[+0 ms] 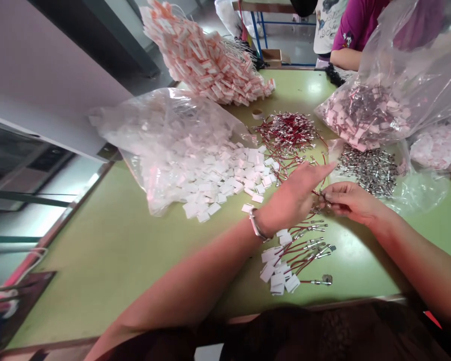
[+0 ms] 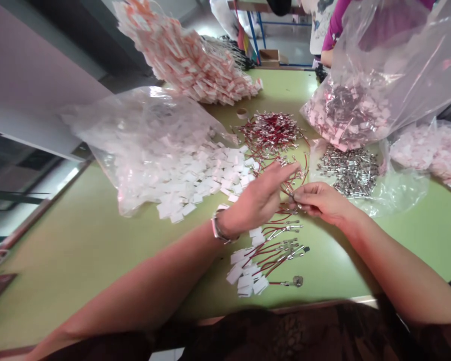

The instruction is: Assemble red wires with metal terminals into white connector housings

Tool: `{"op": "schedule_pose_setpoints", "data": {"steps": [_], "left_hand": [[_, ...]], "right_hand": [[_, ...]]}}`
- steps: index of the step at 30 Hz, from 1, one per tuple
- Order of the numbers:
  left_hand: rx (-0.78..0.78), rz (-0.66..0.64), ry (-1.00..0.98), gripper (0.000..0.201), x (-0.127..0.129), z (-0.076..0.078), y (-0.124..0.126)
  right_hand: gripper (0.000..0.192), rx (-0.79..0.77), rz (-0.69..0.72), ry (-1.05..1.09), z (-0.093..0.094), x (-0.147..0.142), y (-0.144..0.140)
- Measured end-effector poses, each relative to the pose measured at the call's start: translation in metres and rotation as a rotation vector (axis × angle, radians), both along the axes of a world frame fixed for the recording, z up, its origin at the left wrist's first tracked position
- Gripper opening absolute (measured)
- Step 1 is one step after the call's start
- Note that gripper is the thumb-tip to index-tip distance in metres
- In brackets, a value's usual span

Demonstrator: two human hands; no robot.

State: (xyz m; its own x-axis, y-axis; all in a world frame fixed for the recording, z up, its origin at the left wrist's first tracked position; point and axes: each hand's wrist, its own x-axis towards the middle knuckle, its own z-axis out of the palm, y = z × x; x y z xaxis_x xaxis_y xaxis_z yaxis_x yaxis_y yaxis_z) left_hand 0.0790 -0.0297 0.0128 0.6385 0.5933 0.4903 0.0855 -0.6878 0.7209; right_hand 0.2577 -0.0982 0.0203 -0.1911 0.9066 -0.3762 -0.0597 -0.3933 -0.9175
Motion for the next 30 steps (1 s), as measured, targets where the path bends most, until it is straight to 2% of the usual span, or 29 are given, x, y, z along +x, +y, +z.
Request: {"op": "schedule_pose_setpoints", "data": {"steps": [2,4,6,9,11,13,16,19,24,30], "left_hand": [[0.059,-0.139,0.164,0.063,0.003,-0.004,-0.006],[0.059,-0.157,0.256,0.065,0.006,-0.01,-0.01],[0.034,-0.088,0.249,0.06,0.007,-0.016,-0.012],[-0.013,0.014,0.171,0.035,0.007,-0.016,-0.009],[-0.078,0.051,0.151,0.024,0.006,-0.013,-0.006],[-0.187,0.084,0.153,0.027,0.005,-0.009,-0.005],[-0.338,0.083,0.154,0.032,0.005,-0.004,-0.007],[-0.393,0.033,0.158,0.035,0.006,-0.001,-0.011],[-0.323,0.048,0.232,0.031,0.006,-0.002,-0.012],[-0.25,0.059,0.401,0.029,0.003,-0.002,-0.009]], "right_hand": [[0.024,-0.045,0.015,0.052,0.002,-0.001,0.0],[0.023,-0.061,-0.004,0.099,0.004,0.001,0.0],[0.022,-0.062,-0.049,0.124,0.007,0.008,0.001],[0.024,-0.015,-0.218,0.078,0.007,0.022,0.003],[0.025,0.058,-0.341,-0.031,0.005,0.027,0.003],[0.023,0.149,-0.393,-0.188,0.004,0.025,0.002],[0.017,0.263,-0.36,-0.4,0.003,0.012,-0.002],[0.017,0.35,-0.314,-0.504,0.001,-0.002,-0.005],[0.018,0.532,-0.21,-0.648,-0.008,-0.006,-0.006],[0.021,0.521,-0.23,-0.662,-0.01,-0.006,-0.007]]}}
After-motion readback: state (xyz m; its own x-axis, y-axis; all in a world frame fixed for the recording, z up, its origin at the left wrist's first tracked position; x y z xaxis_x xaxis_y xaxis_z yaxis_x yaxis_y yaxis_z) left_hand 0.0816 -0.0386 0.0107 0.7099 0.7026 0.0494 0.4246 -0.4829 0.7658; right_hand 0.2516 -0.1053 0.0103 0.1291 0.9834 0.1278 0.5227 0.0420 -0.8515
